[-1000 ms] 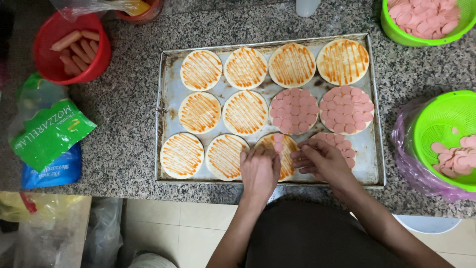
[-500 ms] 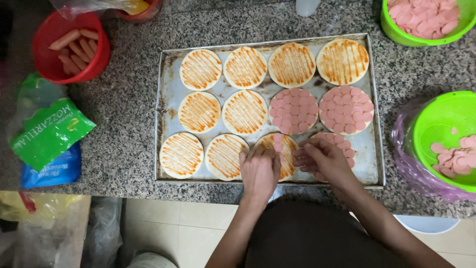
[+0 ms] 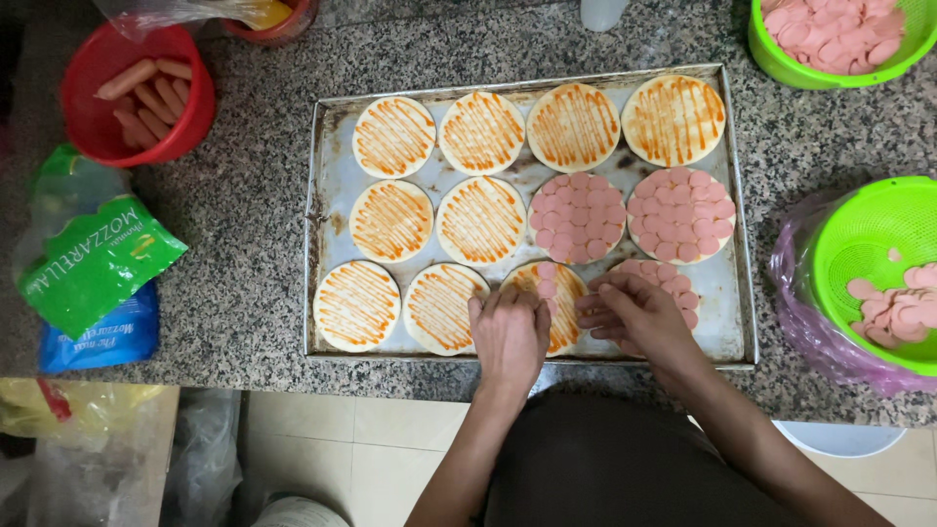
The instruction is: The person places sliced meat onto small round dough bases arranged on a baking tray. The person uses a brush to apply sauce to the dough before adding the meat toppings.
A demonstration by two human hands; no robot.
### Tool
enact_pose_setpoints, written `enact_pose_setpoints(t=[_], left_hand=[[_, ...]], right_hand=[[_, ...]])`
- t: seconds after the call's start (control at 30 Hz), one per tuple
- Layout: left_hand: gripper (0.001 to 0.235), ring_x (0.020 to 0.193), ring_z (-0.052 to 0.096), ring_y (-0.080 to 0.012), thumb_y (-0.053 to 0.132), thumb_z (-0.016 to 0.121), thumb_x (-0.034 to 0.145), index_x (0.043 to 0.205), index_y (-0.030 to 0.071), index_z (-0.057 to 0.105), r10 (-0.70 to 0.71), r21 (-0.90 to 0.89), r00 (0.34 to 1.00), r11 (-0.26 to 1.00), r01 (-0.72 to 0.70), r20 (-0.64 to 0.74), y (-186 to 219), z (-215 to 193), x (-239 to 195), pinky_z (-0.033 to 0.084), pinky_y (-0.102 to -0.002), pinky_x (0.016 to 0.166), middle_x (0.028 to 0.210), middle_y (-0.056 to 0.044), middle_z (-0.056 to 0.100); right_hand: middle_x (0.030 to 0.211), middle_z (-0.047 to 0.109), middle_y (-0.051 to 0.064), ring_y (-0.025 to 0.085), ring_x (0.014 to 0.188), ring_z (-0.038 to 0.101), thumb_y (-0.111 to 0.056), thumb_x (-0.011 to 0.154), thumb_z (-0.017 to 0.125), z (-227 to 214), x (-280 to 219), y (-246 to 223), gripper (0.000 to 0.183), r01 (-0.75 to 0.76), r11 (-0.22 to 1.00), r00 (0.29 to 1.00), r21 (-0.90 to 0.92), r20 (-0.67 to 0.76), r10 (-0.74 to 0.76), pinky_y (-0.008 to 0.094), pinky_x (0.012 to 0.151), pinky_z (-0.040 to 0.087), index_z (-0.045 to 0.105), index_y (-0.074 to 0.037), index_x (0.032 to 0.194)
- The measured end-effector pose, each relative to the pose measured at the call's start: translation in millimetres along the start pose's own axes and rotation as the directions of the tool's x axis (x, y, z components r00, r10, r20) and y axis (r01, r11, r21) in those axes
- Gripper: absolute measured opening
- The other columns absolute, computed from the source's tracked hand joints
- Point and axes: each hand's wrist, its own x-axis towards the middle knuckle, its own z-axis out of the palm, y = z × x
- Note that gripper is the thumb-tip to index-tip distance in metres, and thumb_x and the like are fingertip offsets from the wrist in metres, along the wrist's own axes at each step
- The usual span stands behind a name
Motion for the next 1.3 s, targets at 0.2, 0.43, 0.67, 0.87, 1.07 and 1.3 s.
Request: enact_pose_setpoints(t=[0.2,0.43,0.67,0.87,1.07,1.3], left_hand=[[0.013,0.077,0.067,-0.0233,0.029,0.073,0.077,0.074,0.017,0.072,-0.020,0.070,0.999,0.997,0.022,-0.028,3,3,1,0.043,-0.040,0.076,0.073,-0.002,0.069],[0.014,0.074,0.067,-0.0284,0.026,0.074,0.078,0.074,0.012,0.073,0.021,-0.055,0.995,0.998,-0.026,-0.096,15,-36,5,0.045,-0.040,0.071,0.069,-0.006,0.067],[0.021,0.074,0.060,-0.0283,0.025,0.067,0.092,0.075,0.012,0.064,0.019,-0.177,0.992,0.983,-0.042,-0.125,28,-35,-10,0.036,-0.042,0.072,0.075,-0.006,0.061],[0.021,0.076,0.061,-0.0292,0.024,0.069,0.090,0.074,0.013,0.063,0.062,-0.265,0.993,0.960,-0.087,-0.101,68,-31,-17,0.037,-0.042,0.073,0.076,-0.007,0.062],[0.020,0.081,0.062,-0.0322,0.025,0.065,0.093,0.079,0.010,0.066,0.062,-0.259,0.994,0.962,-0.082,-0.084,111,-32,-39,0.038,-0.043,0.075,0.085,-0.010,0.066],[0.018,0.078,0.061,-0.0288,0.026,0.062,0.095,0.088,0.012,0.071,-0.027,-0.275,0.998,0.961,0.012,-0.048,148,-28,-70,0.039,-0.041,0.075,0.082,-0.006,0.066]], right_hand=[[0.099,0.073,0.026,0.037,0.084,0.074,-0.017,0.099,0.063,-2,0,-4,0.028,0.017,1.000,0.998,-0.021,-0.059,-0.018,0.046,0.074,0.063,0.068,0.004,0.117],[0.102,0.070,0.015,0.020,0.082,0.069,-0.017,0.107,0.057,-119,-12,-81,0.017,0.431,0.885,0.829,-0.175,-0.311,-0.465,0.031,0.068,0.060,0.066,-0.004,0.111],[0.104,0.075,0.016,0.029,0.085,0.072,-0.015,0.102,0.063,-272,-29,-95,0.021,0.072,0.503,0.774,-0.861,-0.270,-0.573,0.038,0.075,0.055,0.066,-0.010,0.122],[0.134,0.063,0.011,0.030,0.123,0.062,-0.078,0.082,0.049,-268,-16,-86,0.083,-0.322,-0.409,0.944,-0.854,-0.323,-0.068,0.040,0.105,0.051,0.040,-0.031,0.150],[0.138,0.059,0.007,0.028,0.125,0.062,-0.053,0.091,0.050,-295,6,-50,0.068,-0.164,-0.433,0.986,-0.886,-0.147,-0.073,0.044,0.108,0.049,0.034,-0.028,0.153],[0.121,0.070,0.007,0.031,0.115,0.067,-0.049,0.087,0.067,-318,3,-48,0.033,0.097,-0.325,0.983,-0.941,0.142,-0.119,0.043,0.101,0.052,0.073,-0.026,0.111]])
